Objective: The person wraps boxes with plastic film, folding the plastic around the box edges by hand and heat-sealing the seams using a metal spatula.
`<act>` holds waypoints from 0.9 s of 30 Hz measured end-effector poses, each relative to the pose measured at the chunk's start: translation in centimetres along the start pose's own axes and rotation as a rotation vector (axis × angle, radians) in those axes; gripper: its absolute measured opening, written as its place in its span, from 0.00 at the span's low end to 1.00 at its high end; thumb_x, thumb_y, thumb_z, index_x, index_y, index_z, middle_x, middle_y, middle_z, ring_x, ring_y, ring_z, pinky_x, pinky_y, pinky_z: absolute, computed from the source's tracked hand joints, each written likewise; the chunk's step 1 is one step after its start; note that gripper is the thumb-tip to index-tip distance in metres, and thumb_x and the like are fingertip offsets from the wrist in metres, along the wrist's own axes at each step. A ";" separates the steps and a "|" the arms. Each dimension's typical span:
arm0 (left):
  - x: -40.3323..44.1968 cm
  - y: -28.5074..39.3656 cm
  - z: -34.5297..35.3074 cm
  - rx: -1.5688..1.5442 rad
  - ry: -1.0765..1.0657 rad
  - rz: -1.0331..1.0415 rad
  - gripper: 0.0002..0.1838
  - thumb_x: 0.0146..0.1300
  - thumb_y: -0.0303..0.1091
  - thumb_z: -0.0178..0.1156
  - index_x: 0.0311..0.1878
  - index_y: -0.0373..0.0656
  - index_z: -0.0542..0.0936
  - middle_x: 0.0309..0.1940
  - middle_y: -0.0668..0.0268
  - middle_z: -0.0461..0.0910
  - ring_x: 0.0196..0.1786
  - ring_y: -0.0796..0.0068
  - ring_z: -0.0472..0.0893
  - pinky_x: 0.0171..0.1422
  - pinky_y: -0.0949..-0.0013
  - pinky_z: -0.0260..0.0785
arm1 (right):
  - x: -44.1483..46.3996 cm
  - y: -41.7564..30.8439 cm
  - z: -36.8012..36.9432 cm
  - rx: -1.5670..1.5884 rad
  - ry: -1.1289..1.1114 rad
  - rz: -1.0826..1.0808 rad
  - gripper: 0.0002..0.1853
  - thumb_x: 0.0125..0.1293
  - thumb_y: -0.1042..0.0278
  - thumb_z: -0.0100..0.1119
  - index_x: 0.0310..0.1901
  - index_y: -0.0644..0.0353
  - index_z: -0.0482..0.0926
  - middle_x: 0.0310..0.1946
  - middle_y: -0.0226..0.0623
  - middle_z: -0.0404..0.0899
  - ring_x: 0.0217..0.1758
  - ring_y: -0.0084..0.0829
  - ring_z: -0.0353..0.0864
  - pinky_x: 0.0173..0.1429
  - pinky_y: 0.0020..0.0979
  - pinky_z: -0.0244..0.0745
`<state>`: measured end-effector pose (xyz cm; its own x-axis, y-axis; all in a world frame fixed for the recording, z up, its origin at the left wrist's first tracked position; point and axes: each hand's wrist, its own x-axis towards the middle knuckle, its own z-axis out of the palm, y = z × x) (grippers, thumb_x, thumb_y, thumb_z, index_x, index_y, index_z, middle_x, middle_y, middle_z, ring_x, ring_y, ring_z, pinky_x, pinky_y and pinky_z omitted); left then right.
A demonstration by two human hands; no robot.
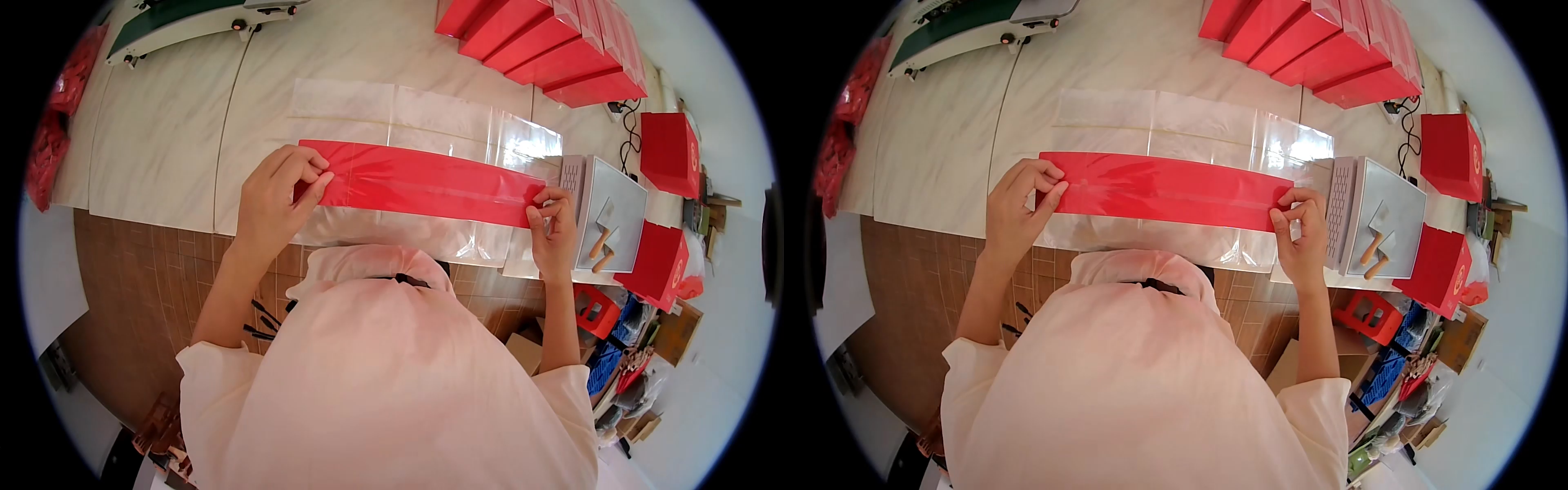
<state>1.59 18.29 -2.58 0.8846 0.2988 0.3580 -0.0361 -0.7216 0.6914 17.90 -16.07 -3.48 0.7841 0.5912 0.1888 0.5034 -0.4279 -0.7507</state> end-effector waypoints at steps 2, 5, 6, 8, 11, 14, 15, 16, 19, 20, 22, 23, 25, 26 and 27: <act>0.0 0.1 -0.1 -0.003 -0.004 -0.004 0.11 0.54 0.20 0.67 0.27 0.38 0.72 0.32 0.66 0.79 0.30 0.71 0.76 0.30 0.71 0.70 | 0.1 -0.1 0.2 -0.003 0.038 -0.012 0.10 0.63 0.79 0.61 0.31 0.60 0.68 0.43 0.37 0.73 0.47 0.30 0.72 0.54 0.27 0.66; 0.0 0.5 -0.3 -0.007 -0.054 -0.111 0.12 0.54 0.21 0.68 0.27 0.38 0.71 0.35 0.64 0.81 0.37 0.69 0.81 0.40 0.70 0.72 | 0.1 -0.2 0.8 0.056 0.110 -0.013 0.09 0.62 0.79 0.63 0.31 0.61 0.70 0.41 0.38 0.75 0.43 0.29 0.73 0.46 0.25 0.69; 0.0 0.6 -0.3 -0.012 -0.056 -0.122 0.12 0.54 0.21 0.68 0.27 0.38 0.71 0.35 0.64 0.81 0.37 0.69 0.80 0.40 0.70 0.72 | 0.1 -0.2 0.9 0.119 0.141 0.001 0.09 0.62 0.80 0.63 0.32 0.61 0.70 0.41 0.38 0.75 0.42 0.27 0.73 0.44 0.23 0.69; 0.0 0.6 -0.3 -0.018 -0.053 -0.136 0.12 0.54 0.21 0.68 0.27 0.38 0.71 0.34 0.64 0.81 0.37 0.69 0.80 0.39 0.70 0.72 | 0.0 0.2 1.0 0.053 0.147 -0.015 0.09 0.62 0.81 0.63 0.33 0.61 0.70 0.42 0.38 0.75 0.42 0.26 0.72 0.43 0.22 0.69; -0.1 0.4 -0.3 -0.029 -0.050 -0.118 0.11 0.54 0.20 0.67 0.27 0.37 0.72 0.34 0.64 0.80 0.36 0.69 0.80 0.39 0.71 0.72 | -0.1 0.1 1.1 0.002 0.169 -0.002 0.09 0.62 0.81 0.63 0.33 0.60 0.71 0.43 0.38 0.76 0.42 0.27 0.73 0.43 0.23 0.69; -0.2 0.3 -0.2 -0.041 -0.042 -0.107 0.11 0.54 0.20 0.67 0.27 0.37 0.72 0.34 0.64 0.80 0.36 0.69 0.80 0.39 0.71 0.72 | 0.0 -1.1 1.3 -0.272 0.289 -0.045 0.09 0.60 0.79 0.65 0.34 0.59 0.73 0.45 0.38 0.77 0.45 0.32 0.74 0.50 0.31 0.68; -0.2 0.3 -0.2 -0.038 -0.042 -0.103 0.11 0.54 0.20 0.67 0.27 0.37 0.72 0.34 0.63 0.80 0.36 0.69 0.80 0.39 0.71 0.72 | 0.2 -2.0 1.6 -0.555 0.393 -0.117 0.09 0.59 0.77 0.66 0.35 0.58 0.74 0.46 0.38 0.77 0.48 0.36 0.74 0.54 0.35 0.66; -0.2 0.3 -0.2 -0.035 -0.042 -0.100 0.11 0.54 0.20 0.67 0.27 0.37 0.72 0.34 0.63 0.80 0.36 0.70 0.80 0.39 0.71 0.72 | 0.6 -3.0 2.0 -0.556 0.392 -0.117 0.09 0.59 0.77 0.66 0.35 0.58 0.74 0.46 0.38 0.77 0.48 0.36 0.74 0.54 0.35 0.66; 0.0 0.4 -0.3 -0.022 -0.039 -0.101 0.11 0.53 0.19 0.67 0.27 0.38 0.72 0.34 0.63 0.80 0.36 0.69 0.80 0.39 0.70 0.72 | 1.4 -6.0 5.1 -0.548 0.365 -0.271 0.13 0.55 0.75 0.69 0.41 0.54 0.78 0.50 0.36 0.77 0.56 0.39 0.73 0.60 0.42 0.60; -0.1 0.4 -0.3 -0.021 -0.044 -0.095 0.11 0.53 0.19 0.67 0.27 0.38 0.72 0.34 0.63 0.80 0.36 0.69 0.80 0.39 0.70 0.72 | 1.7 -6.8 6.7 -0.443 0.303 -0.310 0.15 0.54 0.75 0.69 0.43 0.54 0.78 0.51 0.36 0.77 0.57 0.38 0.73 0.60 0.42 0.60; -0.1 0.2 -0.2 -0.028 -0.042 -0.119 0.11 0.53 0.19 0.67 0.27 0.37 0.72 0.34 0.63 0.80 0.37 0.68 0.80 0.40 0.70 0.72 | 2.4 -8.1 9.6 -0.256 0.183 -0.358 0.20 0.50 0.76 0.69 0.46 0.55 0.79 0.50 0.36 0.76 0.52 0.40 0.74 0.57 0.42 0.64; -0.1 0.3 -0.1 -0.024 -0.044 -0.117 0.11 0.53 0.19 0.67 0.27 0.37 0.72 0.34 0.63 0.80 0.37 0.68 0.80 0.40 0.70 0.72 | 2.8 -8.7 10.7 -0.223 0.163 -0.396 0.20 0.49 0.77 0.68 0.47 0.56 0.80 0.48 0.36 0.76 0.50 0.40 0.74 0.53 0.40 0.66; -0.1 0.4 -0.2 -0.016 -0.047 -0.108 0.11 0.53 0.20 0.67 0.27 0.38 0.72 0.34 0.63 0.80 0.37 0.68 0.80 0.40 0.70 0.72 | 3.3 -9.5 11.6 -0.180 0.139 -0.436 0.21 0.48 0.77 0.67 0.47 0.57 0.80 0.46 0.37 0.75 0.47 0.39 0.75 0.49 0.39 0.68; -0.1 0.5 -0.3 -0.010 -0.047 -0.112 0.11 0.53 0.20 0.67 0.27 0.38 0.72 0.34 0.63 0.80 0.37 0.68 0.80 0.40 0.70 0.72 | 3.4 -9.9 11.8 -0.185 0.074 -0.510 0.22 0.47 0.77 0.66 0.48 0.57 0.81 0.43 0.36 0.75 0.44 0.38 0.74 0.46 0.37 0.68; -0.1 0.6 -0.3 -0.021 -0.049 -0.126 0.11 0.53 0.20 0.67 0.27 0.38 0.72 0.34 0.64 0.80 0.37 0.68 0.80 0.40 0.70 0.72 | 3.5 -10.1 12.0 -0.192 0.010 -0.583 0.22 0.46 0.77 0.65 0.48 0.58 0.81 0.41 0.36 0.74 0.41 0.36 0.74 0.42 0.36 0.68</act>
<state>1.39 18.05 -2.04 0.9043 0.3553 0.2366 0.0676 -0.6666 0.7424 11.23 -1.45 -2.85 0.3626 0.7587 0.5412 0.9063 -0.1518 -0.3944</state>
